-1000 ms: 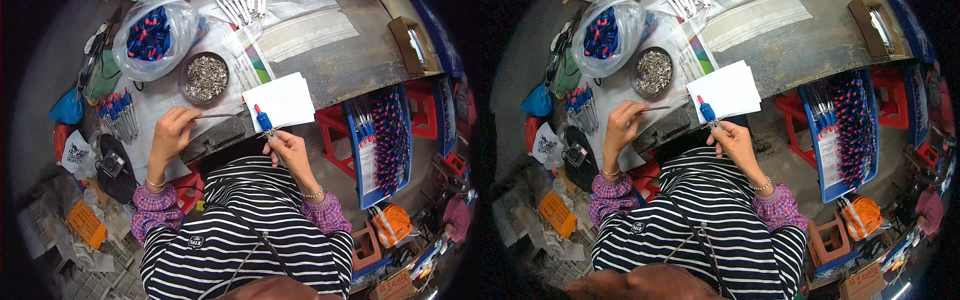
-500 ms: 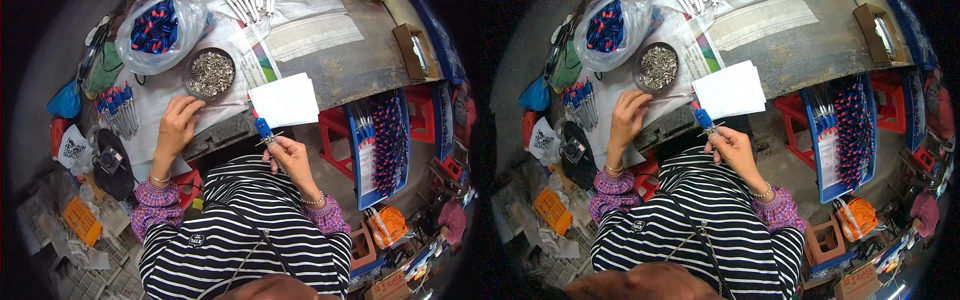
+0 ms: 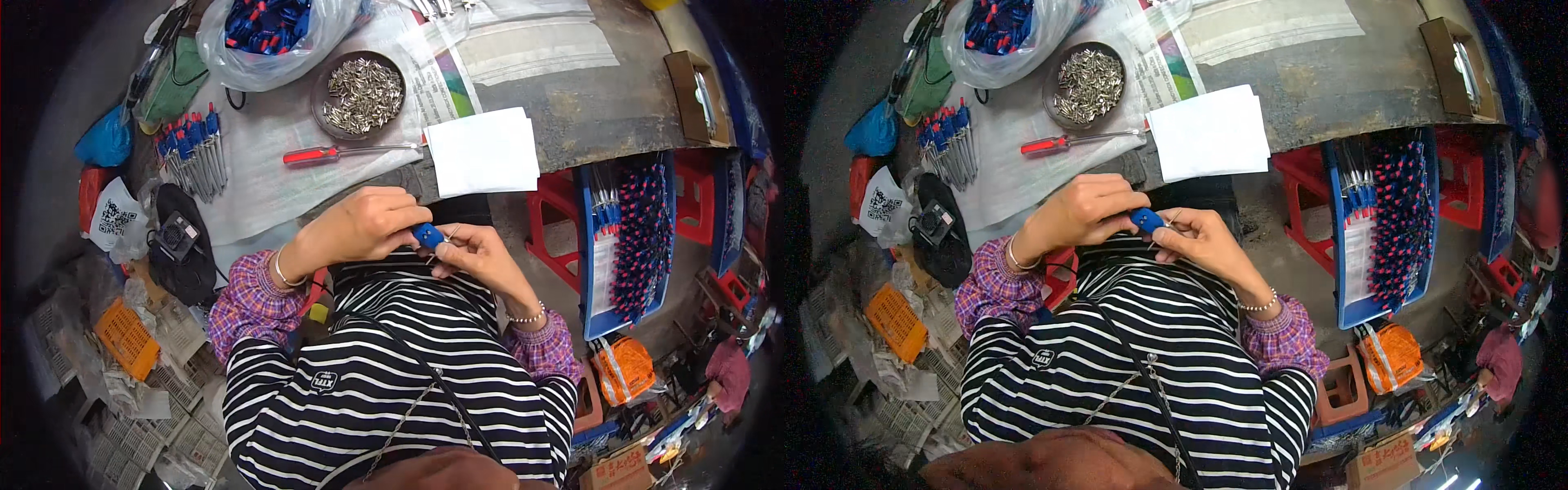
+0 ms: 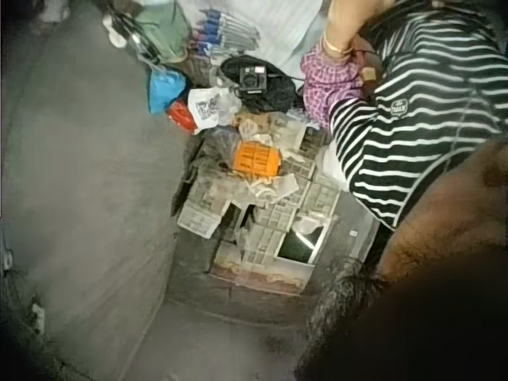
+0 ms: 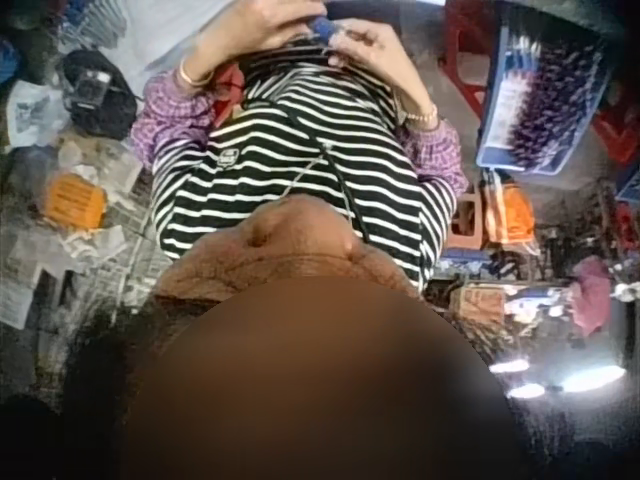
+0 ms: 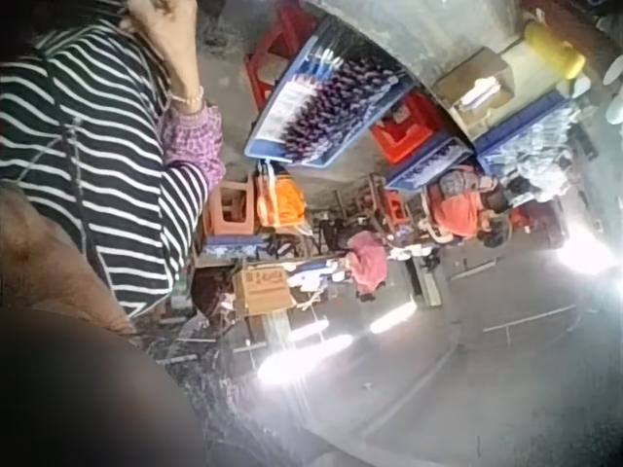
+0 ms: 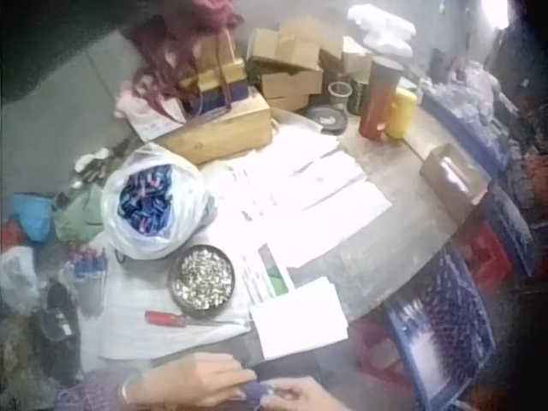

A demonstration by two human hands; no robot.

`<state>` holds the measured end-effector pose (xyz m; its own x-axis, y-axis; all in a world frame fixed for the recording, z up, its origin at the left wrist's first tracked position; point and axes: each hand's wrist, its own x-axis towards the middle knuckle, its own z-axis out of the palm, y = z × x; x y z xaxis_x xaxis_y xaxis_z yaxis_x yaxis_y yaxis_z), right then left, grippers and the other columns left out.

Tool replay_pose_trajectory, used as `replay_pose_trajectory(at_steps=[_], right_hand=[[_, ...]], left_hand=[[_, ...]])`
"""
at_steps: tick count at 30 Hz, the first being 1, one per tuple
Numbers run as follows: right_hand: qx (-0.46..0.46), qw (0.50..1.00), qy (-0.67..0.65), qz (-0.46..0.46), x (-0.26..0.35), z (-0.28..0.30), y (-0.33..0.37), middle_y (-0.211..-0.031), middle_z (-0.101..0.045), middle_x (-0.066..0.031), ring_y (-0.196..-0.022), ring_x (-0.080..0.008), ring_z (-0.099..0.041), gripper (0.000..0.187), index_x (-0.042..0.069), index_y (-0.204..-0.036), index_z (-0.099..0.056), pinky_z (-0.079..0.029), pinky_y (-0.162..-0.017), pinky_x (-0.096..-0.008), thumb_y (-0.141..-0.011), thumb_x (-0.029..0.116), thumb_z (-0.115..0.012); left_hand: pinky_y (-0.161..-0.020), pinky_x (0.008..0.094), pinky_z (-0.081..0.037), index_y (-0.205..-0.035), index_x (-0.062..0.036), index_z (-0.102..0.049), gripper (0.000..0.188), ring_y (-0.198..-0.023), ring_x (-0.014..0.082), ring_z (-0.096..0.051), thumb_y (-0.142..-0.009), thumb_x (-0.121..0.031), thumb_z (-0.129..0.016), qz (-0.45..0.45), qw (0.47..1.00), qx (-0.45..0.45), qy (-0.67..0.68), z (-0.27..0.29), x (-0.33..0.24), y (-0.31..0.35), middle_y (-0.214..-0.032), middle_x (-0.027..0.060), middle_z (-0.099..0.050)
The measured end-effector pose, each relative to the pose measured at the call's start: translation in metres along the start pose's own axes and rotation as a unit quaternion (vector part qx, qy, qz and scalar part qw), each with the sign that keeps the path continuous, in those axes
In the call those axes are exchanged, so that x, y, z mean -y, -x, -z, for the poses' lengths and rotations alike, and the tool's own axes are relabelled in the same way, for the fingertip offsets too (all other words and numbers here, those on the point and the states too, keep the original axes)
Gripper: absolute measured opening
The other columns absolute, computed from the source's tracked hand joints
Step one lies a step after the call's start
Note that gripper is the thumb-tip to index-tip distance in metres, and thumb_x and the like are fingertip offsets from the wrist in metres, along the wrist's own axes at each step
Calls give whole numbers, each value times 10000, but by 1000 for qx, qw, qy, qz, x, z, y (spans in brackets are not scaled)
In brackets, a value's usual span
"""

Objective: Assembling small marker components by attaching blue caps and internal pieces at a manual workstation.

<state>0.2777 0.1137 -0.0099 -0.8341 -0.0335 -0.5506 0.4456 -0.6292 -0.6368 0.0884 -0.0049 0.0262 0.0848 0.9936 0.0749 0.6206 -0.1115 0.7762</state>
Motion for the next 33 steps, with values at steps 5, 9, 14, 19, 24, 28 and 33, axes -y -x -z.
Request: replay_pose_trajectory(at_steps=[5, 9, 14, 19, 24, 28, 33], right_hand=[[15, 999, 8, -27, 6, 0, -3, -866, -675, -87, -643, -82, -614, 290, -43, -1095, -607, -507, -608, -177, -879, 150, -622], [17, 999, 6, -29, 5, -1, -2, -864, -677, -98, -635, -87, -612, 258, -39, -1043, -630, -495, -575, -182, -868, 151, -628], [10, 1000, -7, -19, 2, -1, -2, -866, -678, -104, -629, -90, -613, 234, -40, -1026, -632, -490, -552, -187, -864, 129, -619], [-30, 999, 16, 9, 2, -6, -1, -795, -675, -59, -605, -57, -590, 233, -22, -1008, -660, -452, -512, -160, -843, 140, -635], [-15, 999, 26, -17, 3, -4, -1, -691, -656, -53, -515, -38, -524, 194, -23, -933, -688, -379, -433, -156, -834, 132, -627], [-23, 998, -53, -32, -4, -1, -3, -649, -641, -52, -455, -29, -454, 208, -37, -938, -686, -314, -396, -161, -831, 131, -622], [-169, 984, -43, 25, 0, 15, 2, -668, -626, -81, -465, -45, -440, 208, -53, -916, -667, -317, -418, -175, -840, 127, -594]], left_hand=[[-576, 367, -460, -969, 5, -609, 343, -660, 277, -565, -667, -104, -731, -18, 999, 30, 0, -3, -1, -1, -734, 103, -570], [-572, 364, -460, -959, 12, -607, 347, -653, 266, -560, -657, -105, -733, -38, 998, 39, 15, -3, -1, -1, -721, 93, -560], [-570, 358, -461, -945, 9, -608, 340, -645, 254, -556, -648, -99, -731, -40, 998, 55, 4, -4, -1, -3, -701, 83, -545], [-561, 348, -462, -941, 4, -613, 338, -631, 243, -554, -643, -105, -730, -36, 997, 64, -4, -5, -4, -4, -686, 70, -543], [-566, 342, -465, -948, 4, -619, 325, -650, 243, -567, -668, -120, -729, -30, 996, 81, 20, -8, -2, 1, -709, 71, -564], [-628, 347, -479, -1002, -3, -630, 345, -719, 256, -581, -691, -118, -726, -10, 998, 35, 59, -3, -2, 3, -804, 96, -607], [-799, 377, -471, -1037, -53, -638, 339, -923, 307, -581, -704, 1, -670, 141, 936, -172, -273, 38, 26, 32, -986, 128, -615]])
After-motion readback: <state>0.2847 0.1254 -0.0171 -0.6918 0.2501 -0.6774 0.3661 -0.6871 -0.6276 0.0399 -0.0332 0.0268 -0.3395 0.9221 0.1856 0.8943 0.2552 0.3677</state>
